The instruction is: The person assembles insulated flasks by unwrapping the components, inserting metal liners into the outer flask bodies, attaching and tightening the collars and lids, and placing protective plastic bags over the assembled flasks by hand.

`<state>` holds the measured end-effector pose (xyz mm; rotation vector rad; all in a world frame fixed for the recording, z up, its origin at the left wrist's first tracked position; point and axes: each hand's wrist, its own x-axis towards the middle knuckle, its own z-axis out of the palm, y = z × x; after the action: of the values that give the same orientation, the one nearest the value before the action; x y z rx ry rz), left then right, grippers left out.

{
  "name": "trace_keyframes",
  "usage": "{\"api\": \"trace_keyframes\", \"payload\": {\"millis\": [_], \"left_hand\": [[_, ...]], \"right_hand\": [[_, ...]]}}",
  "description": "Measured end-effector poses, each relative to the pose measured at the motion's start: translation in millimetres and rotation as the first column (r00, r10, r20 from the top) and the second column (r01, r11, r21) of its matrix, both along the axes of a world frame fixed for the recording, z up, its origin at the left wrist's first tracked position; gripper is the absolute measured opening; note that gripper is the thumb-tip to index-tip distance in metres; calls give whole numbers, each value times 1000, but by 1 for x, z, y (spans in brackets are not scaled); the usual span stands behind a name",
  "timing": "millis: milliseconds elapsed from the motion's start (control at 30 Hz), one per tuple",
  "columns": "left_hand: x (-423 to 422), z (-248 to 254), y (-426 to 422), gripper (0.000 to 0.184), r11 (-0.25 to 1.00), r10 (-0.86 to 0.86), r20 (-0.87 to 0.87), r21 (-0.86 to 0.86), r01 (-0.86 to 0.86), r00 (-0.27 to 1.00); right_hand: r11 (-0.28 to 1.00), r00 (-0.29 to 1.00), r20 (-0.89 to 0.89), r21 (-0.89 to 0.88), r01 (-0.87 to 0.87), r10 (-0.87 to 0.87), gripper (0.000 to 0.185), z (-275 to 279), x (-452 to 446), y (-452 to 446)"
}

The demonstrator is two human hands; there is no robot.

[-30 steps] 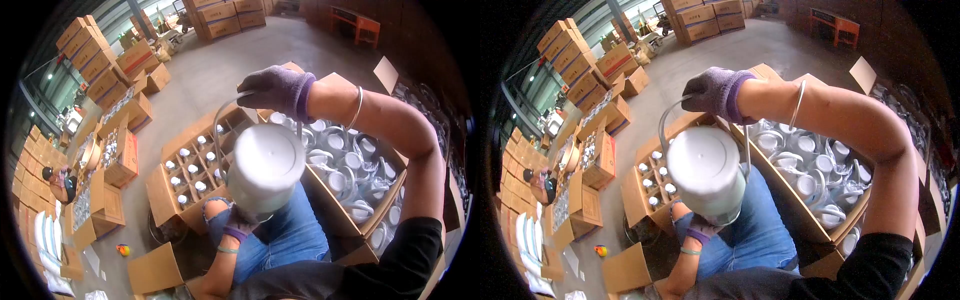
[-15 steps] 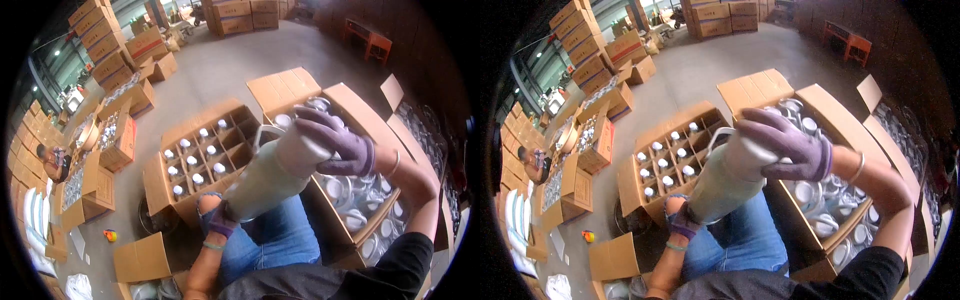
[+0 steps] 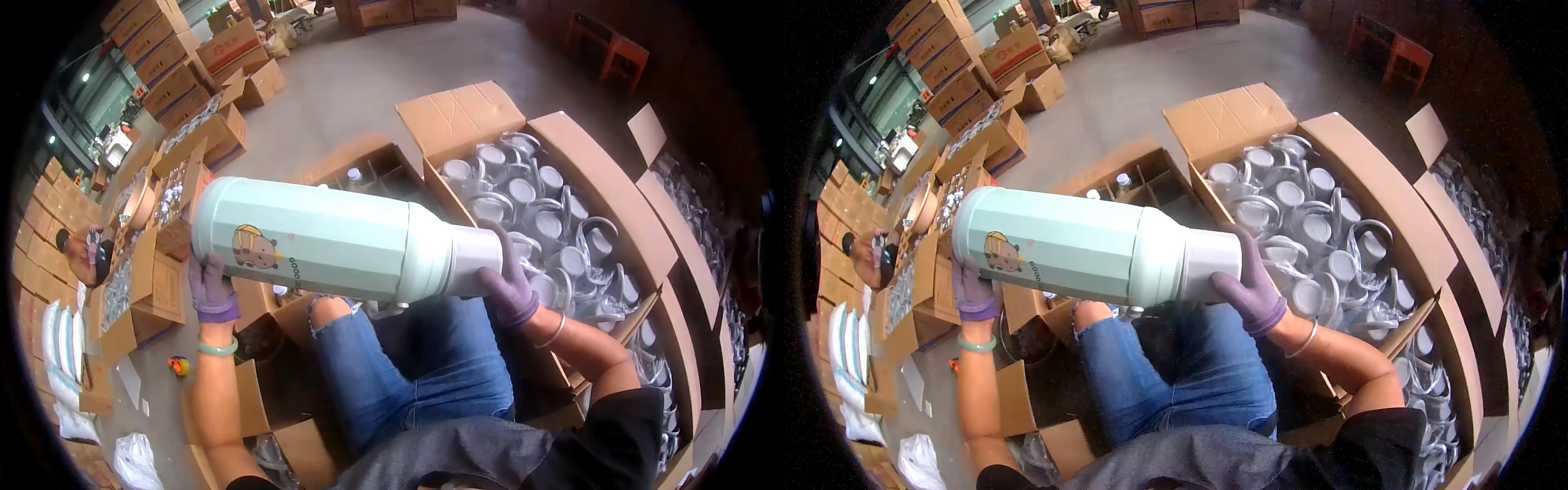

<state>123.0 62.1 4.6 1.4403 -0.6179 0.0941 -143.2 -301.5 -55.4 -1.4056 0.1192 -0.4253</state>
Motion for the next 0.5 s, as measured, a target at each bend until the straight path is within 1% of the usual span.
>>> {"api": "trace_keyframes", "payload": {"millis": [33, 67, 100, 133, 167, 200, 233, 267, 300, 333, 367, 400, 433, 467, 500], "left_hand": [[-2, 3, -1, 63, 1000, -2, -2, 9, 2, 1000], [-4, 6, -4, 62, 1000, 9, -10, -27, -10, 1000], [-4, 8, -9, 62, 997, 18, -15, -69, -19, 1000], [-6, 9, -10, 59, 997, 46, 2, -57, -46, 999], [-4, 7, -13, 59, 998, 29, 3, -56, -29, 1000], [-1, 4, -13, 57, 995, -1, -40, -100, -3, 999], [3, 2, -14, 56, 990, -32, -82, -143, 20, 996], [10, -2, -14, 57, 987, -52, -127, -156, 32, 990], [17, -9, -14, 57, 987, -66, -124, -154, 46, 990], [24, -18, -14, 59, 982, -80, -225, -185, 38, 971], [24, -21, -16, 61, 978, -91, -331, -207, 21, 939], [23, -28, -20, 65, 971, -191, -384, -209, 116, 903], [16, -33, -22, 65, 973, -188, -391, -202, 116, 901], [7, -38, -24, 65, 862, -484, -440, -390, 324, 757], [1, -41, -30, 66, 668, -736, -416, -573, 474, 534]], "right_hand": [[994, 997, 60, -103, 47, -40, 78, -5, 1, 0], [974, 989, 125, -203, 101, -76, 80, -7, 1, 1], [974, 988, 129, -200, 109, -84, 80, -8, 2, 1], [979, 986, 150, -178, 99, -73, 83, -8, 1, 3], [982, 983, 172, -161, 97, -69, 85, -6, -1, 4], [988, 993, 110, -140, 64, -49, 87, 3, -4, 3], [991, 987, 153, -135, -26, 46, 89, 3, -2, -5], [992, 977, 170, -32, -123, 127, 89, 6, -5, -10], [972, 958, 201, 65, -224, 207, 88, 11, -9, -15], [974, 958, 204, 62, -216, 200, 88, 22, -12, -21], [955, 941, 164, -34, -294, 295, 87, 37, -19, -25], [920, 915, 115, -121, -373, 386, 85, 49, -28, -26], [904, 907, 49, -115, -411, 418, 77, 56, -36, -27], [899, 888, 140, -77, -431, 437, 73, 46, -38, -30], [894, 865, 235, -45, -446, 444, 70, 35, -37, -33]]}}
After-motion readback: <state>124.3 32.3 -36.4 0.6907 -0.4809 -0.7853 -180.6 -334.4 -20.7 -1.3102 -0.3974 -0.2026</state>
